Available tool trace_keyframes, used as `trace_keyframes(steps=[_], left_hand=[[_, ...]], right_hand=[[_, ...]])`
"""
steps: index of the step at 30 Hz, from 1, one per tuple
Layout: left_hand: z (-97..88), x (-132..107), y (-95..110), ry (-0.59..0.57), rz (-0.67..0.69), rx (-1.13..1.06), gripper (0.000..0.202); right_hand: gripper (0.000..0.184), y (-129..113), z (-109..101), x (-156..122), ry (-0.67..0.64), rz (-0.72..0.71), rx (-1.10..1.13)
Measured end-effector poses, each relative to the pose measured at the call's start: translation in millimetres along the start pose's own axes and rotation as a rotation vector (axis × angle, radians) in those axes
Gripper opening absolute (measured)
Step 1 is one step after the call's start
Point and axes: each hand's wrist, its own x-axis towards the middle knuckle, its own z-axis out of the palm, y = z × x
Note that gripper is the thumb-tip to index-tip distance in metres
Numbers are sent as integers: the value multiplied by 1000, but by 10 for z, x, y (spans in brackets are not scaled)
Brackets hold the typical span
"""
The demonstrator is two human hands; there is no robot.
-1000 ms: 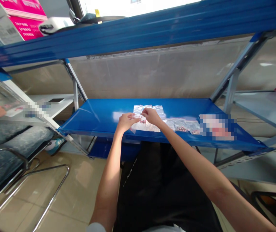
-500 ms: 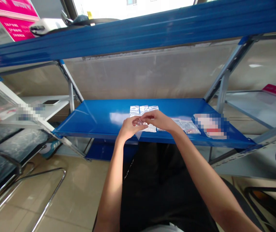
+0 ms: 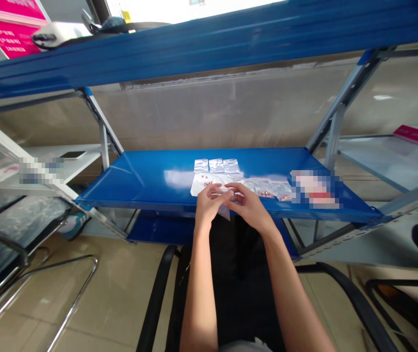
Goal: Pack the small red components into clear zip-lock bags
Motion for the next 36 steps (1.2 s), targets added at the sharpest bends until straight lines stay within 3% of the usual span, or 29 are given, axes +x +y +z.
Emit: trace_keyframes(steps=[4, 9, 15, 25, 31, 36], left_hand=[[87, -43, -57, 5, -25, -58, 57], [131, -66, -159, 70, 62, -21, 42], [220, -116, -305, 85, 85, 16, 27], [391, -211, -305, 2, 71, 28, 26], [376, -197, -245, 14, 93, -14, 25], [303, -196, -167, 9, 116, 4, 27]], right_hand=[[48, 56, -18, 2, 79, 49, 41], [57, 12, -126, -64, 72, 161, 188], [45, -43, -317, -146, 56, 249, 234], [39, -58, -485, -190, 135, 192, 100], [27, -78, -447, -177, 226, 48, -39], [27, -114, -359, -155, 237, 63, -25]])
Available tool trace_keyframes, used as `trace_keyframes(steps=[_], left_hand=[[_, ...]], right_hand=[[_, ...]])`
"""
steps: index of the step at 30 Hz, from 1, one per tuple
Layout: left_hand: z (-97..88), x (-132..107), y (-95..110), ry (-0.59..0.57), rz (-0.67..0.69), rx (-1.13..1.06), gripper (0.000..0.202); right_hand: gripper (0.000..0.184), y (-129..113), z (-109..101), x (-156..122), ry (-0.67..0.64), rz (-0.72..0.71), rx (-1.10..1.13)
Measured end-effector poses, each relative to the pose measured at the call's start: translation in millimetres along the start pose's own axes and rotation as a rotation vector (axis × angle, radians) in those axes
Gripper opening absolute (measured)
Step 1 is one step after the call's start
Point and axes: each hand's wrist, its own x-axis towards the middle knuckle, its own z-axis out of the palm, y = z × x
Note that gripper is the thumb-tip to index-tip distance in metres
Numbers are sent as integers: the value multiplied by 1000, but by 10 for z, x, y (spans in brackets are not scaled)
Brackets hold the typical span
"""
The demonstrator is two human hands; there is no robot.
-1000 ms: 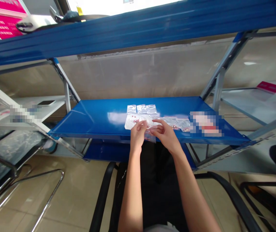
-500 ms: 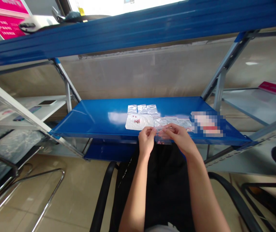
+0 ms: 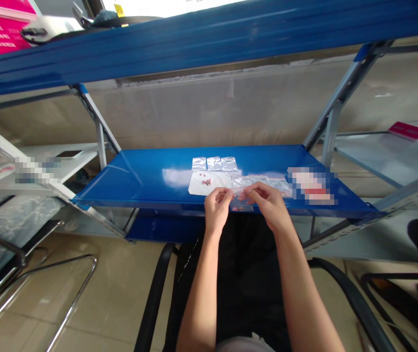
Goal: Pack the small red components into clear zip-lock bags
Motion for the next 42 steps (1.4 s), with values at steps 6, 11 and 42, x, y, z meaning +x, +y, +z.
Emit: trace_keyframes(steps=[6, 11, 42], left_hand=[[-56, 15, 5, -70, 10, 1, 27], [-65, 18, -5, -62, 95, 198, 18], [-56, -69, 20, -243, 42, 50, 34]], right_hand=[[30, -29, 42, -5, -140, 24, 24], [34, -13, 64, 15, -197, -14, -60], [34, 104, -193, -40, -100, 40, 10]])
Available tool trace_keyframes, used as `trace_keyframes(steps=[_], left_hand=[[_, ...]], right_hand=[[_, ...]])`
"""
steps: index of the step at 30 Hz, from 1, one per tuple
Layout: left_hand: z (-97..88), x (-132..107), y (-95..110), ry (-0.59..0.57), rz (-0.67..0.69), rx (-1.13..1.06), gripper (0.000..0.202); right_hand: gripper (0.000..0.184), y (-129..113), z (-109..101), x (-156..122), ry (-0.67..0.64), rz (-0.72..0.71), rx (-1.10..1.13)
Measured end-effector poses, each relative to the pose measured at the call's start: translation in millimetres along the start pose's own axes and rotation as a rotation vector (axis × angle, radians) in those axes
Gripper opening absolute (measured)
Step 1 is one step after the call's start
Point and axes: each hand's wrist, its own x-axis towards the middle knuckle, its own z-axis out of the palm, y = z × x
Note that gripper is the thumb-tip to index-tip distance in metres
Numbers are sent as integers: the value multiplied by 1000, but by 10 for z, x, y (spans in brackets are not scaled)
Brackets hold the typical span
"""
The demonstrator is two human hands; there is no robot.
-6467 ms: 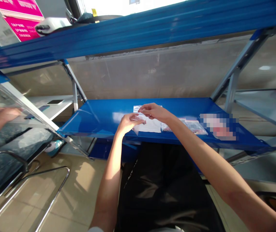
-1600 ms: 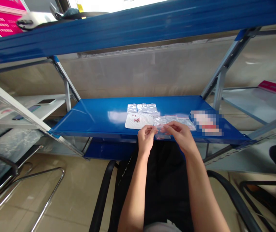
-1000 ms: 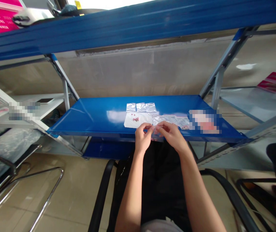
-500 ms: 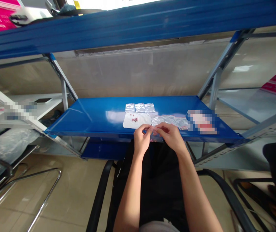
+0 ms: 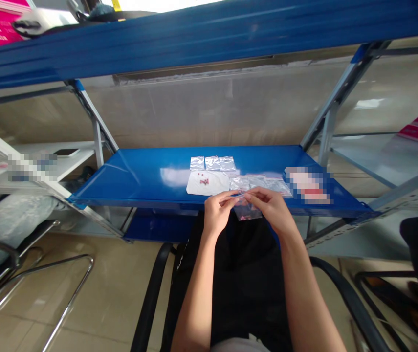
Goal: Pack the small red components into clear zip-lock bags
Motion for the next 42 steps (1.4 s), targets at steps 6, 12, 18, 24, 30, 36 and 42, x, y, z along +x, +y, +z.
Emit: trace_keyframes(steps=[6, 12, 18, 24, 30, 36, 42], left_hand=[[111, 39, -39, 148, 16, 33, 35], [244, 146, -113, 141, -73, 168, 68], [228, 578, -111, 170, -102, 314, 52], [213, 982, -109, 157, -75, 640, 38], [265, 1034, -188, 142, -70, 812, 30], [261, 1002, -239, 96, -59, 907, 25], [66, 1251, -140, 145, 6, 1070, 28]], right_hand=[[52, 45, -168, -65, -76, 140, 66], [55, 116, -210, 65, 170, 125, 126], [49, 137, -241, 504, 220, 33, -103], [40, 290, -197, 924, 199, -94, -740], [47, 373, -147, 1049, 128, -43, -1022], [41, 321, -219, 1027, 92, 2, -1151], [37, 258, -384, 1235, 207, 38, -1106]])
